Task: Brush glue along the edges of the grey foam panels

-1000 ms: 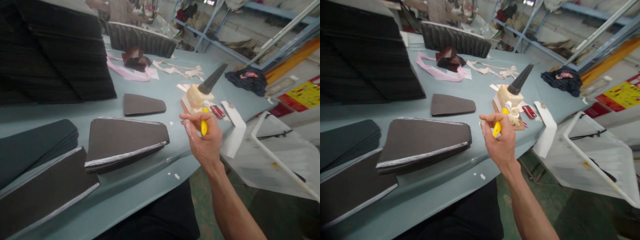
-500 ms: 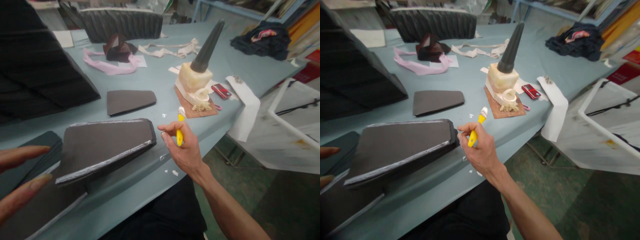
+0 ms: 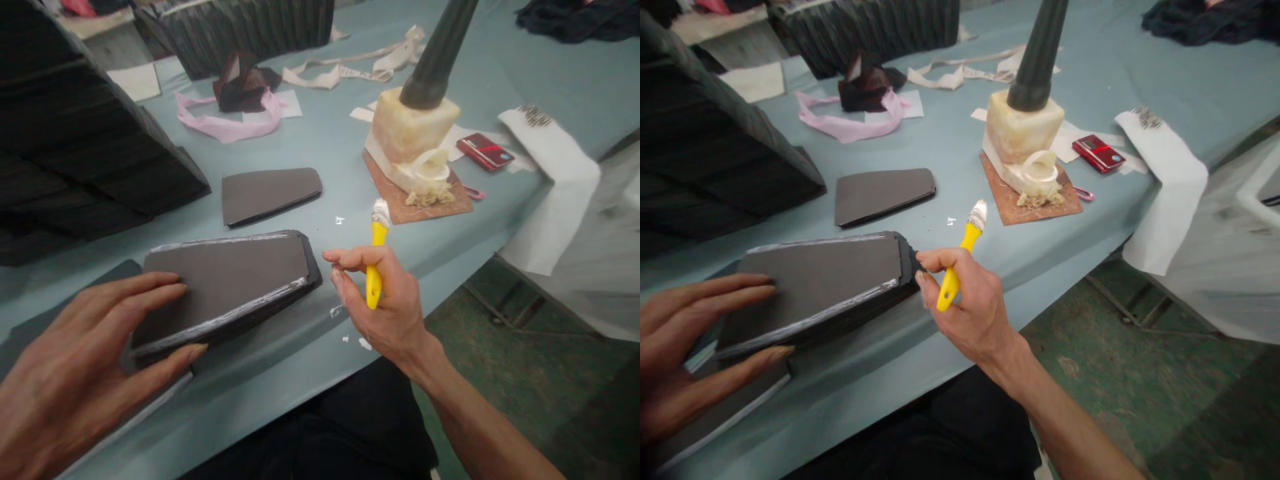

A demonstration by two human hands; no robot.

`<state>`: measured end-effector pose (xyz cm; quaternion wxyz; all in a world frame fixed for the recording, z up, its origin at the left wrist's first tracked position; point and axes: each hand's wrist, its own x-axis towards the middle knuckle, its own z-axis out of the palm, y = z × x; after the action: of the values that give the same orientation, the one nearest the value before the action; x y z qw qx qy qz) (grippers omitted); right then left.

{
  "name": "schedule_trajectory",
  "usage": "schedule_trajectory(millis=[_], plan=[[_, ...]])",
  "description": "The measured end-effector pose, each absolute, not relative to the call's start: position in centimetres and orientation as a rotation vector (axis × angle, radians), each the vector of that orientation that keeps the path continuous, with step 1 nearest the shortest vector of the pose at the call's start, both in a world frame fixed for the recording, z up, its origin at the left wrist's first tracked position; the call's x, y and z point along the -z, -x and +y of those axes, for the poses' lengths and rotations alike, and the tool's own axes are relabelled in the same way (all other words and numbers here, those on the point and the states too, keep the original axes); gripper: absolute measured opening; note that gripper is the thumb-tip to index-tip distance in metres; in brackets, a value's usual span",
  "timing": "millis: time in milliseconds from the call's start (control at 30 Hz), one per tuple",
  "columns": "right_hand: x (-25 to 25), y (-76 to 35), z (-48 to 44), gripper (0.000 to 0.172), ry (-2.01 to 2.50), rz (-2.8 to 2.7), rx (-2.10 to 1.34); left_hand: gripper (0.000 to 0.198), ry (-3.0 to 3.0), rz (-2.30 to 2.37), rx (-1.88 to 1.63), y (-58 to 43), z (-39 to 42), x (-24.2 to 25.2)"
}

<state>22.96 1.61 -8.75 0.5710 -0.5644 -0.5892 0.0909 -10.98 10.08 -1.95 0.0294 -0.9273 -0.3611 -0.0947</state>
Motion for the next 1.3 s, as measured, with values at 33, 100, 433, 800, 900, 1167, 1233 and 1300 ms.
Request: schedule_trajectory(millis=[33, 100, 433, 800, 900, 1167, 1233, 1300], plan=[[8.7, -23.0, 1.5, 0.016, 1.325, -1.392, -0.199, 0.053, 2.858, -1.102, 0.304, 10.8, 10.0, 2.0], [8.7, -23.0, 1.4, 0.016, 1.329, -1.423, -0.165, 0.052, 2.854, -1.07, 0.312, 10.5, 10.0, 2.1], [8.3, -22.5, 1.0, 0.017, 1.334, -1.527, 0.004, 0.046, 2.826, -1.025, 0.28, 9.8, 9.4, 2.0], [9.0, -20.9, 1.3, 0.024, 1.161, -1.708, 0.052, 0.047, 2.889, -1.128, 0.425, 10.4, 9.3, 3.3], [9.6, -20.4, 1.0, 0.021, 1.2, -1.742, 0.082, 0.046, 2.918, -1.18, 0.458, 10.6, 9.4, 3.7], [10.2, -20.1, 0.7, 0.02, 1.28, -1.754, 0.13, 0.044, 2.886, -1.137, 0.525, 10.5, 9.4, 4.5], [10.1, -20.2, 0.9, 0.02, 1.288, -1.751, 0.151, 0.045, 2.866, -1.103, 0.507, 10.4, 9.3, 4.5], [9.9, -20.2, 1.1, 0.02, 1.294, -1.753, 0.173, 0.044, 2.845, -1.043, 0.511, 10.1, 9.4, 4.3]])
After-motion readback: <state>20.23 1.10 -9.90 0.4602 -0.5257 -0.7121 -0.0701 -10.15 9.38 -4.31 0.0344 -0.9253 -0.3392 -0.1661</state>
